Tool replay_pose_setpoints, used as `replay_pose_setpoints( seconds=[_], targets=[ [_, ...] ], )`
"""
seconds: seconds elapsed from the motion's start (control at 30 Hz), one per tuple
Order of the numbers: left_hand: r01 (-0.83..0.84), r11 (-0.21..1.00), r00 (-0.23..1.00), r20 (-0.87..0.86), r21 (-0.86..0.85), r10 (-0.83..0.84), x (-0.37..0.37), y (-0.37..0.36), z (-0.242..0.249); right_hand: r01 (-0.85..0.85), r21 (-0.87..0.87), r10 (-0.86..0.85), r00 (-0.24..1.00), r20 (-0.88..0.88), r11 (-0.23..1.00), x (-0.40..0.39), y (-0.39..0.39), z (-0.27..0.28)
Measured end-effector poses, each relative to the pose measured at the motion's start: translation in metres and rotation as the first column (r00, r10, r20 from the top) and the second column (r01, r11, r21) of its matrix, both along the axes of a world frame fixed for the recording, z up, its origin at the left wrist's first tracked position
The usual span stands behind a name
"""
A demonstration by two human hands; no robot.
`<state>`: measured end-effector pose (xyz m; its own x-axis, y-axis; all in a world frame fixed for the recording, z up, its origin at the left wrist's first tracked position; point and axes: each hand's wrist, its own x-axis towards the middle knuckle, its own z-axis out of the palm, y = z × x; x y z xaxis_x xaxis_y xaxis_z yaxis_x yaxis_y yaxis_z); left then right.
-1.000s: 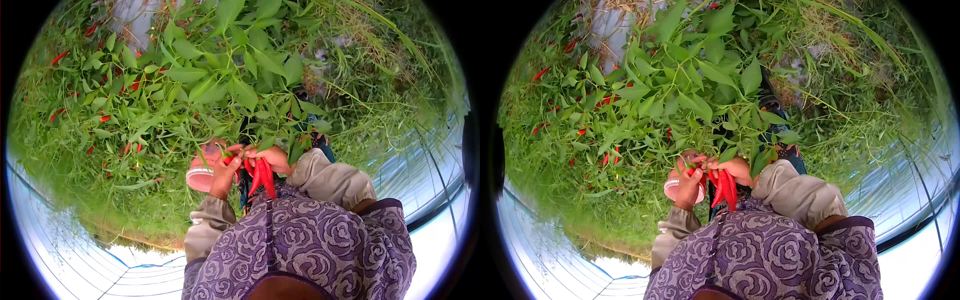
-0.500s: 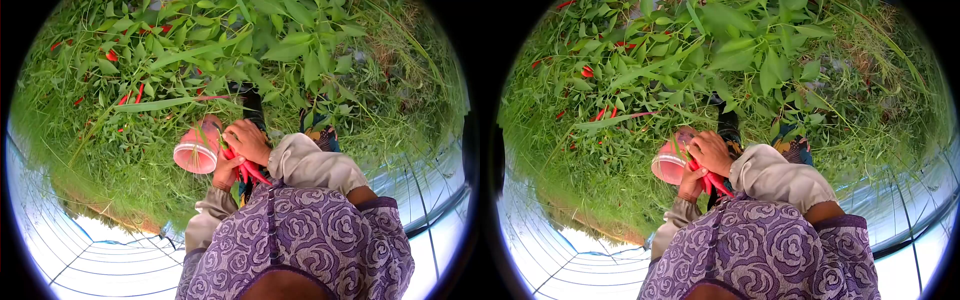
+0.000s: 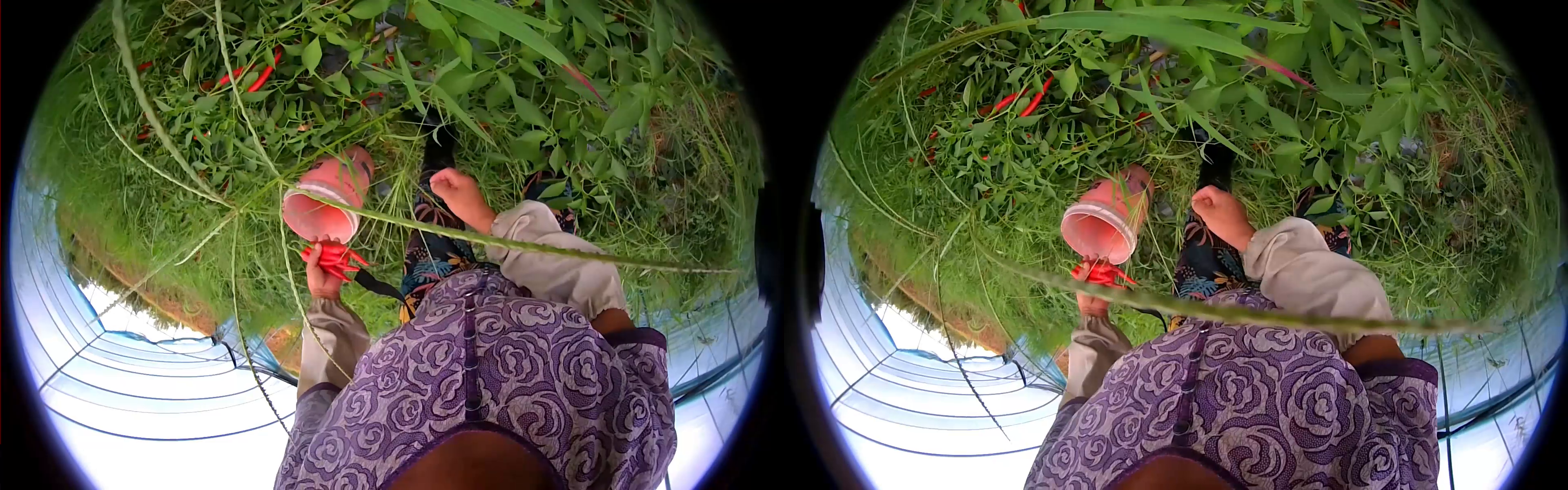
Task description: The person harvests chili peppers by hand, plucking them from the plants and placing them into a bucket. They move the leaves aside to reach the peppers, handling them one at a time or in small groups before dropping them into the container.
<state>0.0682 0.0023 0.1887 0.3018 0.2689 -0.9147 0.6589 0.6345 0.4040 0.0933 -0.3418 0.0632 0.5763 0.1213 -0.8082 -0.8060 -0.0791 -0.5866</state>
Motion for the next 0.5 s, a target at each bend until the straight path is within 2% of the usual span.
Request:
replay_pose_setpoints(
  seconds=[0.07, 0.1, 0.13, 0.17, 0.2, 0.23, 0.27, 0.33, 0.37, 0.4, 0.43, 0.47, 0.5],
  targets=[
    [0.065, 0.995, 0.989, -0.126, -0.073, -0.074, -0.036, 0.094, -0.015, 0.02, 0.037, -0.02, 1.0, 0.001, 0.999, -0.012, -0.015, -0.013],
    [0.173, 0.982, 0.975, -0.13, -0.075, -0.182, -0.024, 0.09, -0.009, 0.046, 0.039, -0.046, 0.999, -0.003, 0.998, -0.017, -0.02, -0.019],
    [0.17, 0.983, 0.975, -0.13, -0.073, -0.178, -0.005, 0.079, 0.002, 0.075, 0.039, -0.074, 0.997, -0.005, 0.996, -0.023, -0.025, -0.025],
    [0.103, 0.977, 0.85, -0.526, 0.189, 0.012, 0.019, 0.061, 0.012, 0.086, 0.03, -0.087, 0.996, 0.016, 0.996, -0.026, -0.03, -0.031],
    [0.146, 0.887, 0.575, -0.767, 0.438, 0.284, 0.028, 0.054, 0.014, 0.086, 0.028, -0.087, 0.996, 0.019, 0.996, -0.021, -0.036, -0.03],
    [0.227, 0.904, 0.604, -0.78, 0.362, 0.161, 0.02, 0.069, 0.008, 0.115, 0.023, -0.115, 0.993, 0.012, 0.993, -0.018, -0.044, -0.028],
    [0.23, 0.904, 0.602, -0.783, 0.359, 0.158, 0.016, 0.071, 0.0, 0.146, 0.019, -0.146, 0.989, 0.001, 0.989, -0.016, -0.053, -0.025],
    [0.519, 0.817, 0.696, -0.679, 0.252, -0.233, 0.017, 0.071, -0.027, 0.135, -0.021, -0.136, 0.989, -0.05, 0.991, 0.014, -0.076, 0.005],
    [0.485, 0.841, 0.782, -0.549, 0.24, -0.295, 0.028, 0.052, -0.039, 0.213, -0.038, -0.211, 0.977, 0.04, 0.976, 0.023, -0.087, 0.012],
    [0.501, 0.838, 0.778, -0.537, 0.217, -0.326, 0.044, 0.028, -0.054, 0.294, -0.059, -0.284, 0.949, 0.134, 0.954, 0.033, -0.102, 0.022],
    [0.602, 0.786, 0.756, -0.419, 0.141, -0.503, 0.06, 0.0, -0.07, 0.44, -0.012, -0.43, 0.883, 0.187, 0.898, 0.047, -0.114, 0.042],
    [0.698, 0.712, 0.7, -0.279, 0.076, -0.657, 0.077, -0.034, -0.08, 0.461, -0.048, -0.444, 0.874, 0.198, 0.886, 0.059, -0.134, 0.054],
    [0.716, 0.696, 0.682, -0.26, 0.045, -0.684, 0.096, -0.08, -0.077, 0.513, -0.168, -0.437, 0.83, 0.346, 0.842, 0.069, -0.155, 0.063]
  ],
)
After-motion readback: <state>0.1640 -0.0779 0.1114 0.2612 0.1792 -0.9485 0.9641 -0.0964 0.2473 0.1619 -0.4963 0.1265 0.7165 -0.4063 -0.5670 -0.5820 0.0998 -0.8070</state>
